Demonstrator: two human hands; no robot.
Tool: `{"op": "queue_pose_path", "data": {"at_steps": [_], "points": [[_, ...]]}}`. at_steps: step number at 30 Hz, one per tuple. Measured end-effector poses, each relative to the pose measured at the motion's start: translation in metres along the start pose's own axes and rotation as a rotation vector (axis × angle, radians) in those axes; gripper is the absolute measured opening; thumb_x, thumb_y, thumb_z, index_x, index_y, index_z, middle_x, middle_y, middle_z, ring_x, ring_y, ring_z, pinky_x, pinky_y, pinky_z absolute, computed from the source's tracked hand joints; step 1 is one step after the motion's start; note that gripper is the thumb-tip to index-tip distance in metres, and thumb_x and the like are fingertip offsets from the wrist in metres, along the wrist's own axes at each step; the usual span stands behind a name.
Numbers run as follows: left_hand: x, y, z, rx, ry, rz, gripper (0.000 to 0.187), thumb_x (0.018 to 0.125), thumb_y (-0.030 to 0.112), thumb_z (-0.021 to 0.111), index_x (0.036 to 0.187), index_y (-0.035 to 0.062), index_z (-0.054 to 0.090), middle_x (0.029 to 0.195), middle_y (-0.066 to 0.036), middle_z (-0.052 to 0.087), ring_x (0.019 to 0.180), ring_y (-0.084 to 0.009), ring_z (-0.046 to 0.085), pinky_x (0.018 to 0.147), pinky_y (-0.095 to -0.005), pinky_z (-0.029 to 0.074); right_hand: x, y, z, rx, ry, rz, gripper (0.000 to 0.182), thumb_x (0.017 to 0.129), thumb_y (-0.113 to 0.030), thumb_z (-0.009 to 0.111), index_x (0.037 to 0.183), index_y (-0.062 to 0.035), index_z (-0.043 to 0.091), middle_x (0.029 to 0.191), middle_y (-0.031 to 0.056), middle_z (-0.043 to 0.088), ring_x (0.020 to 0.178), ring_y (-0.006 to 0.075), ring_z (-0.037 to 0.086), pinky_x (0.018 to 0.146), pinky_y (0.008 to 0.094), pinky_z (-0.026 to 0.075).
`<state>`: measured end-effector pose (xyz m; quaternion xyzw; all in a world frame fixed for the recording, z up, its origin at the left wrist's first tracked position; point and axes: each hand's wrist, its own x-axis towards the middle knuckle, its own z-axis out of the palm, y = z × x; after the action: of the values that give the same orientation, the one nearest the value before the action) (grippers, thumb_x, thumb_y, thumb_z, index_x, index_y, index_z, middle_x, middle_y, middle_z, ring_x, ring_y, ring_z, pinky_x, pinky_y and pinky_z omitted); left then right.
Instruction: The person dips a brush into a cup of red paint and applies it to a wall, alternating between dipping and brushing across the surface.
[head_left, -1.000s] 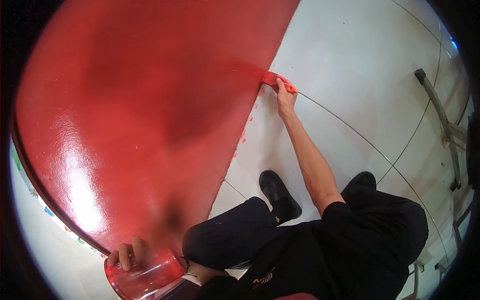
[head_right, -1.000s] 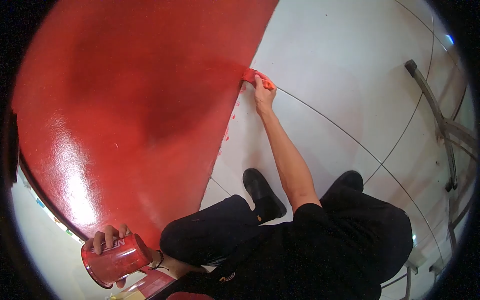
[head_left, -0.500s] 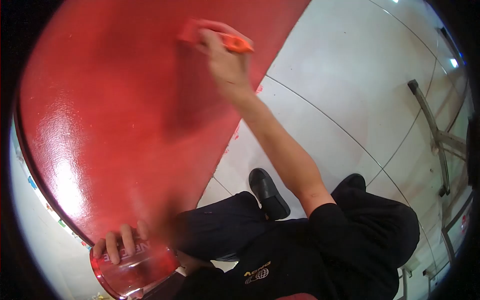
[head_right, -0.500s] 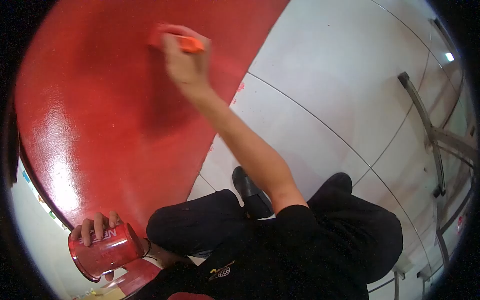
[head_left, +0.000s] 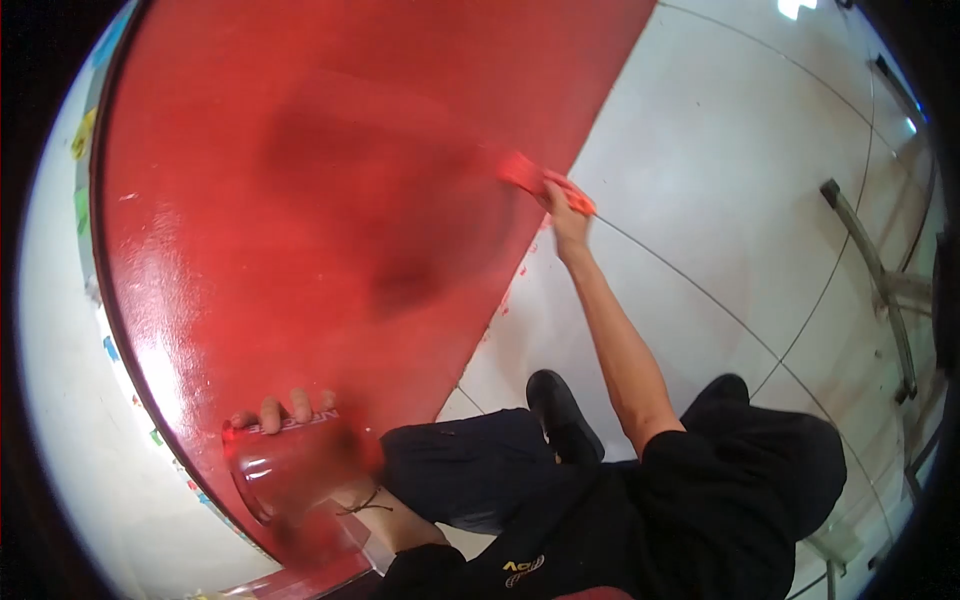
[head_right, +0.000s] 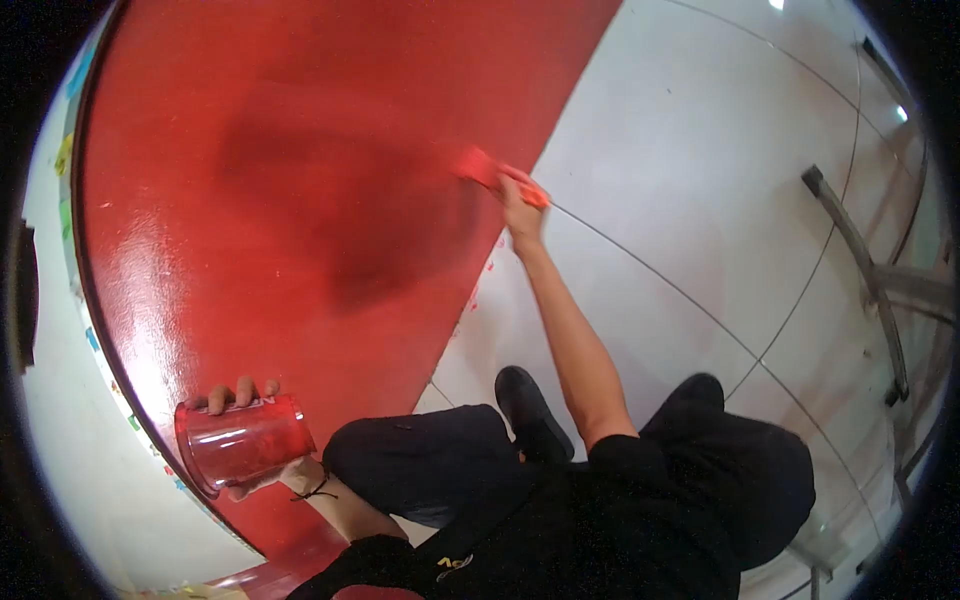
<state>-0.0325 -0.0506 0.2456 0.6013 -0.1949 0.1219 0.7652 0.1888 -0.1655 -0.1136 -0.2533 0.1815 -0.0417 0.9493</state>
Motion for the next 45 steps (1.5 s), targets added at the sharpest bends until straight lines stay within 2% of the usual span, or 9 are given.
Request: {"op": "queue_pose_path", "data": {"at_steps": [6,17,20,22,28,30,34,39,45], "points": [[-0.006,0.016,0.019,-0.007,-0.027,0.058,0.11,0.047,0.028,0.097,0.14,0.0157,0.039,0.116,-0.001,0.054,0.101,-0.0225,0.053,0.085,-0.0459,0.039,-0.012,0.001,-0.02,-0.203,0.059,0.043,0.02,0.09,-0.008,0.059,0.104,0.0051,0.066,0.096,0.0101,0.068,0.087,0.0176,0.066,0.079,0.0309,0.057],[0.003,0.002,-0.005,-0.17,-0.071,0.065,0.103,0.047,0.033,0.094,0.133,0.018,0.04,0.11,-0.003,0.053,0.097,-0.0273,0.051,0.087,-0.0484,0.039,-0.082,-0.209,0.318,-0.002,-0.503,-0.233,0.023,0.092,-0.011,0.058,0.107,0.0055,0.06,0.099,0.0093,0.061,0.087,0.0205,0.064,0.086,0.0371,0.056],[0.01,-0.007,-0.015,-0.242,-0.09,0.118,0.11,0.044,0.027,0.095,0.137,0.0175,0.037,0.115,-0.004,0.052,0.105,-0.0287,0.053,0.093,-0.0509,0.039,-0.088,-0.225,0.36,0.192,-0.595,-0.205,0.055,0.091,-0.01,0.059,0.137,0.0011,0.031,0.09,0.0116,0.063,0.073,0.0217,0.063,0.074,0.0313,0.056],[0.012,-0.01,-0.014,-0.275,-0.031,0.104,0.111,0.042,0.03,0.095,0.136,0.0173,0.037,0.114,-0.006,0.052,0.103,-0.0292,0.053,0.09,-0.0501,0.042,-0.092,-0.234,0.359,0.193,-0.638,-0.282,0.019,0.092,-0.011,0.057,0.105,0.0041,0.058,0.103,0.0101,0.059,0.089,0.0237,0.063,0.088,0.0391,0.055],[0.012,-0.008,-0.018,-0.058,-0.056,0.09,0.109,0.045,0.039,0.094,0.134,0.0132,0.037,0.111,-0.008,0.054,0.1,-0.0316,0.056,0.087,-0.0479,0.045,-0.036,-0.145,0.205,-0.074,-0.336,-0.159,0.03,0.094,-0.02,0.056,0.113,0.0032,0.055,0.117,0.0108,0.054,0.109,0.0289,0.059,0.097,0.0466,0.049],[0.009,-0.009,0.0,0.088,0.162,0.071,0.093,0.051,0.035,0.092,0.127,0.0099,0.046,0.11,-0.009,0.058,0.102,-0.0325,0.058,0.088,-0.0461,0.045,-0.014,-0.097,0.131,-0.141,-0.169,-0.174,0.027,0.089,-0.014,0.06,0.109,0.0051,0.06,0.098,0.0108,0.064,0.09,0.0218,0.065,0.083,0.038,0.056],[0.036,-0.018,-0.01,0.843,-0.242,0.131,0.077,0.055,0.03,0.089,0.12,0.0089,0.054,0.109,-0.01,0.062,0.103,-0.0314,0.059,0.088,-0.0443,0.045,0.005,-0.04,0.042,-0.297,0.121,-0.07,0.019,0.088,-0.01,0.059,0.098,0.0045,0.064,0.089,0.0089,0.064,0.078,0.018,0.064,0.071,0.0341,0.059],[0.049,-0.024,-0.013,0.857,-0.547,-0.08,0.062,0.061,0.023,0.083,0.116,0.0084,0.057,0.113,-0.01,0.061,0.107,-0.028,0.058,0.09,-0.0415,0.044,-0.031,-0.121,0.173,-0.404,-0.184,-0.236,0.022,0.09,-0.012,0.058,0.104,0.0033,0.063,0.099,0.0107,0.066,0.089,0.0206,0.066,0.08,0.0365,0.057],[0.059,-0.035,-0.009,0.639,-0.609,0.0,0.066,0.055,0.021,0.087,0.113,0.0076,0.058,0.109,-0.011,0.064,0.099,-0.0303,0.062,0.089,-0.0406,0.047,-0.076,-0.247,0.349,-0.198,-0.44,-0.432,0.015,0.091,-0.01,0.059,0.102,-0.0005,0.061,0.103,0.0099,0.062,0.087,0.0202,0.063,0.081,0.0374,0.057]]}}
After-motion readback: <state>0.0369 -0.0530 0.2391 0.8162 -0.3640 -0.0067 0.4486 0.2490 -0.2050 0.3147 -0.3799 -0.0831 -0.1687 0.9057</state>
